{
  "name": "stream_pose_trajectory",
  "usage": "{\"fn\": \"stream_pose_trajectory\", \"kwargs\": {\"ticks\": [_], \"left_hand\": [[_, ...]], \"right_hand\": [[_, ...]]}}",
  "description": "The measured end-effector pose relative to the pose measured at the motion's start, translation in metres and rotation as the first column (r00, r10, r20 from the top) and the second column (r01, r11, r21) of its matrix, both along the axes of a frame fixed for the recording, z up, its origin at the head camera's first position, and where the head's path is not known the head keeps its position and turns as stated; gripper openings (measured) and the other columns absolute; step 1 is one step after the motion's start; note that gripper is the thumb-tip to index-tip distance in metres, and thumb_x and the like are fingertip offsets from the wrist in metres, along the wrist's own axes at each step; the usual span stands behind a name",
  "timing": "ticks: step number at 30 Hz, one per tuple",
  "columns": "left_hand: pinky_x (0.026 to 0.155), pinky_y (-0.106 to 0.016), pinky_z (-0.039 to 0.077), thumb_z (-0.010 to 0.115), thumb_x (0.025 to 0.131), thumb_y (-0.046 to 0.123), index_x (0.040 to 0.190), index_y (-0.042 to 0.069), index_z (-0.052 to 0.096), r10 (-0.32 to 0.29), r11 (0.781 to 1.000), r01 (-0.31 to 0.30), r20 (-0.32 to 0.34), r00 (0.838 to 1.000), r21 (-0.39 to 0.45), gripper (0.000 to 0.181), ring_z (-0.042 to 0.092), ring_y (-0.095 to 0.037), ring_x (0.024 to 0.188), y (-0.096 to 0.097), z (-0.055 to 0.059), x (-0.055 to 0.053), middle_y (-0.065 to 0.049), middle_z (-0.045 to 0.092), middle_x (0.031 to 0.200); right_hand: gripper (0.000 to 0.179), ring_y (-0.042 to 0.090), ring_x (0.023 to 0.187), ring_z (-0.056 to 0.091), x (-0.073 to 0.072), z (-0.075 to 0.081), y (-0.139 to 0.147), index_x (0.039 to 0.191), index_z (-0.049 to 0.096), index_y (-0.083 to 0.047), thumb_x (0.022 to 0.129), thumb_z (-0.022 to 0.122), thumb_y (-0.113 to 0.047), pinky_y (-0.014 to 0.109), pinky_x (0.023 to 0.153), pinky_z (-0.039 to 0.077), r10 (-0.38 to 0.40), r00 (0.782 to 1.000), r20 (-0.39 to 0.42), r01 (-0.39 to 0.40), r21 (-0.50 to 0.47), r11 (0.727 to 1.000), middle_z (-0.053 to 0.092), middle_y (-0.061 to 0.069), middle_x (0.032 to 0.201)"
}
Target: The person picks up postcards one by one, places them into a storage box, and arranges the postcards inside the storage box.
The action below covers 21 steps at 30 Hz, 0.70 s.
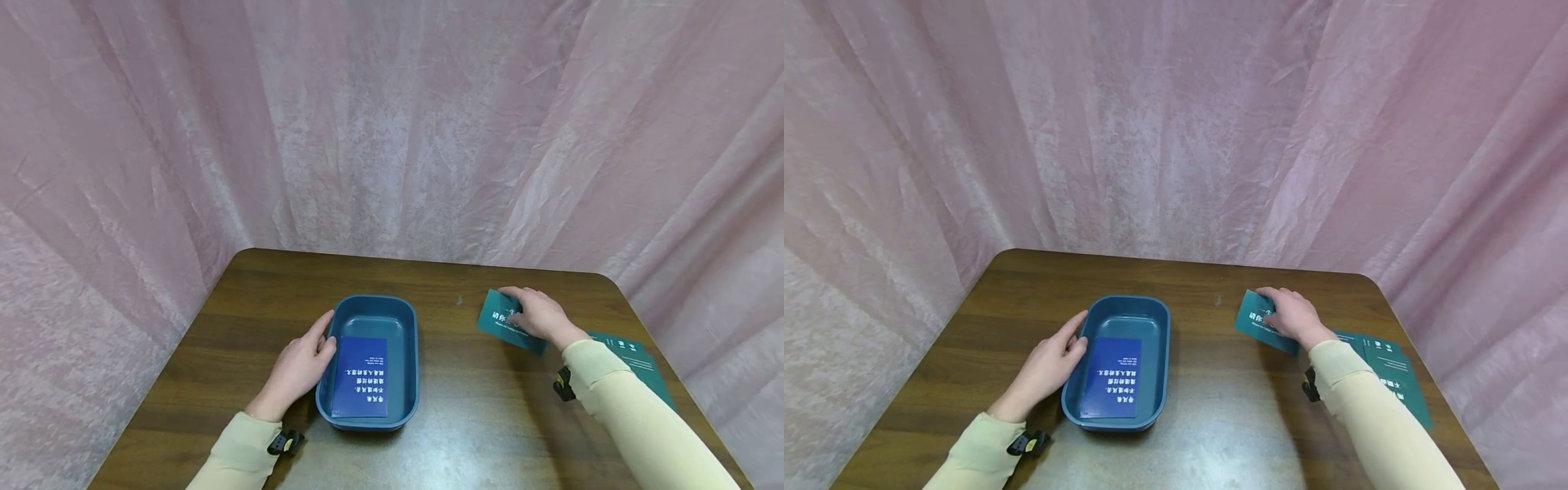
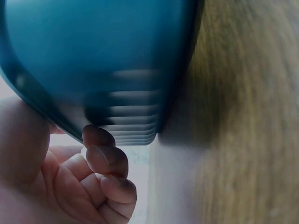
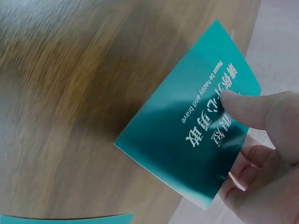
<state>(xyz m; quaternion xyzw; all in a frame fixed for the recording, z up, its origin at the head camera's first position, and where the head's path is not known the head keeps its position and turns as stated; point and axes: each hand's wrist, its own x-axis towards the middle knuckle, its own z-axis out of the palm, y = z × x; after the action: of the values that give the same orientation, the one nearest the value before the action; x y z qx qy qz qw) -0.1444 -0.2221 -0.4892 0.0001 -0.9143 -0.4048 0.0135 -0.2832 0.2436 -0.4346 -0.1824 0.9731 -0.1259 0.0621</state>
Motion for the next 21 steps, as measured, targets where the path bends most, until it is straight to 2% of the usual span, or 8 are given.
{"fn": "stream_pose_trajectory", "kwargs": {"ticks": [4,9,14,17,21], "left_hand": [[0.058,-0.035,0.042,0.057,0.114,0.022,0.172,0.012,0.038,-0.002,1.0,0.002,-0.002,1.0,0.001,0.063,0.054,-0.02,0.061,0.0,0.0,0.0,-0.002,0.056,0.077],[0.058,-0.035,0.042,0.058,0.113,0.022,0.172,0.012,0.038,-0.003,1.0,0.003,-0.003,1.0,0.003,0.063,0.054,-0.02,0.061,0.0,0.001,0.001,-0.002,0.056,0.077],[0.058,-0.035,0.041,0.058,0.113,0.023,0.172,0.012,0.039,-0.001,1.0,0.001,-0.001,1.0,-0.004,0.062,0.054,-0.02,0.061,0.0,0.001,0.001,-0.002,0.056,0.077],[0.058,-0.035,0.041,0.058,0.113,0.023,0.172,0.012,0.039,-0.003,1.0,0.003,-0.002,1.0,-0.006,0.062,0.054,-0.02,0.061,0.0,0.001,0.002,-0.001,0.055,0.077],[0.057,-0.034,0.041,0.058,0.113,0.023,0.172,0.012,0.038,-0.006,1.0,0.006,-0.001,1.0,-0.005,0.063,0.054,-0.02,0.061,0.0,0.001,0.001,-0.002,0.055,0.077]], "right_hand": [[0.05,0.051,0.134,0.061,0.005,0.006,-0.009,0.153,0.062,-0.001,0.105,0.073,-0.008,0.069,0.105,0.05,-0.005,1.0,-0.018,0.004,-0.052,0.999,0.065,0.029,0.145],[0.041,0.046,0.124,0.069,0.011,0.017,-0.022,0.145,0.069,-0.003,0.104,0.072,-0.006,0.066,0.1,0.053,0.01,0.998,-0.067,-0.015,-0.081,0.997,0.073,0.025,0.134],[0.039,0.041,0.117,0.072,0.016,0.024,-0.033,0.142,0.072,-0.004,0.103,0.073,-0.005,0.063,0.1,0.052,0.035,0.994,-0.107,-0.045,-0.094,0.995,0.077,0.021,0.125],[0.039,0.038,0.11,0.073,0.018,0.027,-0.035,0.141,0.073,-0.004,0.102,0.074,-0.005,0.062,0.096,0.054,0.047,0.99,-0.136,-0.062,-0.104,0.993,0.078,0.019,0.119],[0.05,0.032,0.1,0.07,0.021,0.031,-0.038,0.152,0.064,-0.008,0.103,0.072,-0.005,0.058,0.088,0.055,0.043,0.99,-0.138,-0.06,-0.12,0.991,0.075,0.015,0.114]]}}
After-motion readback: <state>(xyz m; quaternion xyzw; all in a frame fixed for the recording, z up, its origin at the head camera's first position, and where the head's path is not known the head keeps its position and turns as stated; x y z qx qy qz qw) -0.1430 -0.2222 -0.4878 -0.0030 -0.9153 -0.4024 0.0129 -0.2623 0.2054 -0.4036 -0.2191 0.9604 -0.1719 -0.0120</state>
